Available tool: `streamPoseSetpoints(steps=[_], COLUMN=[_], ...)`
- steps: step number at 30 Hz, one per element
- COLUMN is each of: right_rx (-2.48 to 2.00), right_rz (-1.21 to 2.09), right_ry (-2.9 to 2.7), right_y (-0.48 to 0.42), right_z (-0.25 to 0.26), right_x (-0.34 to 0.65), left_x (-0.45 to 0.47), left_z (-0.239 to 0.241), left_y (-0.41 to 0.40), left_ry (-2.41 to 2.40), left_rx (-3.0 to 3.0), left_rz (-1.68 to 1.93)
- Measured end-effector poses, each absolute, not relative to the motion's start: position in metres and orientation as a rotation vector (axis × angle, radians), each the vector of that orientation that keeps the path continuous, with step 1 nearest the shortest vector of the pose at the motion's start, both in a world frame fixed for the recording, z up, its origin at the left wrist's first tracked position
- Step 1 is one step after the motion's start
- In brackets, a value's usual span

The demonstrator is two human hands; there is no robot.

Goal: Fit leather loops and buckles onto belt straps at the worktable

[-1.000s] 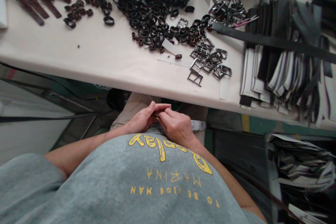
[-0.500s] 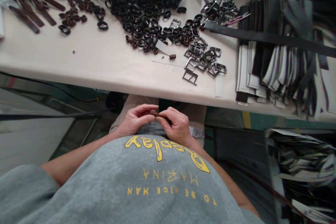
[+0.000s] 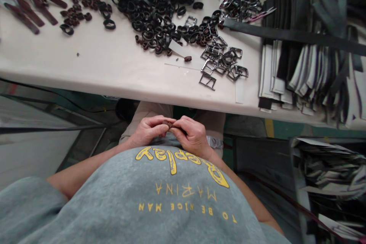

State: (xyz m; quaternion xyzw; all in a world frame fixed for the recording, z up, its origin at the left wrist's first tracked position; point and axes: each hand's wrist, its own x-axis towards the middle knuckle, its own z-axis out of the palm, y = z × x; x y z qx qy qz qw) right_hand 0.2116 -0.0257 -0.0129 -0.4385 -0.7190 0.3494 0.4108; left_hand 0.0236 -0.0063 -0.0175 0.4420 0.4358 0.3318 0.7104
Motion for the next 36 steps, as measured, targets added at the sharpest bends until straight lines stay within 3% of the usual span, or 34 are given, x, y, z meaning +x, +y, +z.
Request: streamPoseSetpoints(steps=[7,19,36], right_rx=[-1.160,-1.407,-1.366], right_rz=[0.895,0.615,0.689], right_ry=[-1.879,-2.162,-2.351], right_y=[-0.022,-0.027,-0.027], right_z=[-0.012,-0.016,-0.020], right_x=[0.209,0.219,0.220], left_x=[0.021,0.031,0.027], left_z=[-0.012,-0.018,-0.028], left_y=[-0.006,-0.008,-0.009], left_ry=[1.093,1.080,1.028], left_rx=[1.159,0.544,0.765], left_rz=[0.829,0.888,0.738])
